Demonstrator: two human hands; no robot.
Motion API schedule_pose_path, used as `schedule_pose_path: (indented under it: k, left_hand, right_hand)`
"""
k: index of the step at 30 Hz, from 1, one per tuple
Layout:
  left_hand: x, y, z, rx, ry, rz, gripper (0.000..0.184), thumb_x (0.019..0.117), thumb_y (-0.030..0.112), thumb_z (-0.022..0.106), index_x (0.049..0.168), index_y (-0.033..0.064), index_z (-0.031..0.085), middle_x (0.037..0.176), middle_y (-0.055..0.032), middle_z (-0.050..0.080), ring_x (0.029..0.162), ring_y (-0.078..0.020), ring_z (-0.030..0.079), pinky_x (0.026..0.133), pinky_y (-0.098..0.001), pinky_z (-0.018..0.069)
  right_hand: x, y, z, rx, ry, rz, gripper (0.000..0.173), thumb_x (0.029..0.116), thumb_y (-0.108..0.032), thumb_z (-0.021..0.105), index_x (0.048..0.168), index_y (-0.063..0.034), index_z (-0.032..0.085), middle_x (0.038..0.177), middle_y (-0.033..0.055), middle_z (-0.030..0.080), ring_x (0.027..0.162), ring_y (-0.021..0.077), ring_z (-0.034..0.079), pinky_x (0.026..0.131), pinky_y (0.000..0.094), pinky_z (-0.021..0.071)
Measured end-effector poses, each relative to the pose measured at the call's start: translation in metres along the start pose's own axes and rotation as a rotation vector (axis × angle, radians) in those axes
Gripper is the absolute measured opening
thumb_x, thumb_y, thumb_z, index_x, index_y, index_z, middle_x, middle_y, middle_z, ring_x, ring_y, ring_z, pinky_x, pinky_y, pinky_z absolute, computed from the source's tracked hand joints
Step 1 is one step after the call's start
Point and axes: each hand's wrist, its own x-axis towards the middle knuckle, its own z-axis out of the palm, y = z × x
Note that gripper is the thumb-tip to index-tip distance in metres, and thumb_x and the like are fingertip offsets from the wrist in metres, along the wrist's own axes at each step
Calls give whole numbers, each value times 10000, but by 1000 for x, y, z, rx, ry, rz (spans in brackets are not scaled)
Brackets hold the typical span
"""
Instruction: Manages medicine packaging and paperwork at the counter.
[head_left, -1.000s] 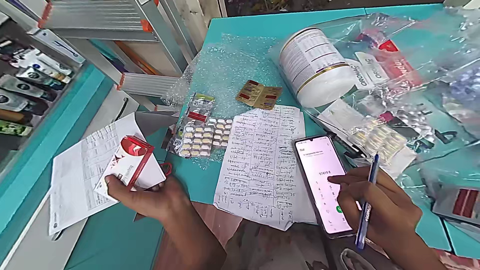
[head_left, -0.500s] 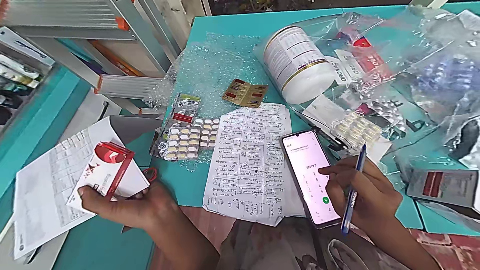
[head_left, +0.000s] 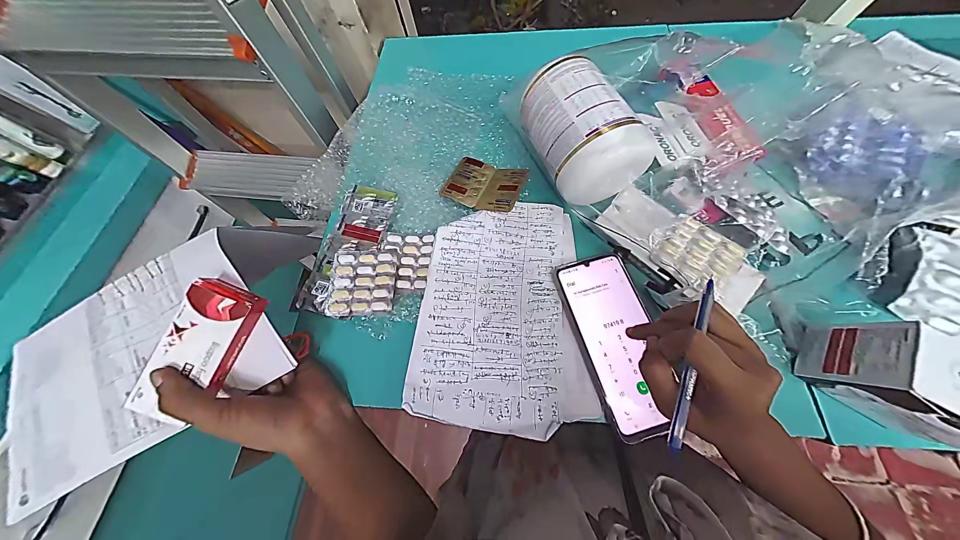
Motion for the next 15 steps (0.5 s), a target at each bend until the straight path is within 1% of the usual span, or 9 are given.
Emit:
schedule_pose_path:
  k: [2, 3, 5, 6, 8, 10, 12, 14, 15]
  left_hand:
    - [2, -2, -3, -12, -8, 7, 323, 1109, 320, 320, 1289, 119, 497, 1015, -32, 609, 783, -88, 601, 660, -236, 520]
    - [3, -3, -4, -23, -10, 8, 315, 1108, 314, 325, 1279, 114, 498, 1015, -35, 609, 785, -90, 603, 661, -240, 523]
    - [6, -4, -7, -37, -13, 5, 299, 1107, 306, 331, 1243, 108, 510, 976, -34, 609, 761, -89, 600, 655, -239, 523]
    - [7, -5, -9, -42, -23, 3, 300, 1107, 301, 335, 1249, 103, 509, 975, -37, 608, 762, -92, 598, 658, -242, 520]
    - [11, -9, -12, -37, -15, -1, 300, 1106, 311, 336, 1230, 100, 510, 928, -37, 599, 711, -91, 581, 611, -235, 507]
    - [12, -9, -15, -37, -20, -18, 325, 1108, 329, 321, 1265, 102, 491, 970, -49, 600, 764, -118, 606, 673, -288, 545]
    - [13, -9, -14, -42, -15, -13, 319, 1104, 328, 329, 1260, 105, 496, 982, -47, 604, 778, -118, 608, 682, -293, 545]
    - [13, -9, -14, -48, -32, -3, 327, 1101, 314, 337, 1298, 99, 486, 1045, -57, 610, 855, -129, 622, 745, -313, 553]
    - [13, -9, -13, -47, -31, -4, 330, 1102, 316, 338, 1304, 99, 485, 1058, -58, 612, 873, -130, 627, 760, -318, 556]
  right_hand:
    - [0, 0, 0, -9, -3, -2, 150, 953, -155, 537, 804, -141, 538, 721, 18, 653, 785, 143, 631, 745, 263, 464]
    - [1, 0, 1, -14, -1, -5, 151, 952, -154, 537, 802, -141, 541, 715, 16, 648, 781, 142, 628, 743, 263, 463]
    - [1, -1, 0, -16, 15, -17, 152, 954, -159, 539, 804, -141, 545, 714, 18, 647, 775, 144, 627, 734, 268, 461]
    - [0, -2, -3, -4, 22, -20, 147, 958, -157, 537, 812, -143, 539, 730, 20, 652, 785, 144, 625, 744, 266, 457]
    - [-2, -5, -11, 49, 27, -11, 141, 963, -160, 544, 824, -150, 526, 761, 8, 663, 816, 127, 641, 768, 249, 486]
    - [-6, -6, -15, 130, 9, 0, 142, 958, -152, 549, 822, -151, 507, 778, 0, 640, 835, 111, 645, 794, 236, 519]
    - [-9, -8, -15, 167, -17, -10, 138, 953, -148, 552, 825, -154, 502, 773, -6, 638, 840, 106, 647, 798, 232, 515]
    - [-10, -7, -13, 146, -32, -25, 129, 953, -147, 553, 834, -157, 507, 768, -10, 645, 839, 108, 648, 800, 236, 506]
    - [-10, -6, -11, 123, -39, -33, 123, 951, -145, 552, 836, -159, 512, 771, -11, 648, 835, 112, 643, 793, 240, 497]
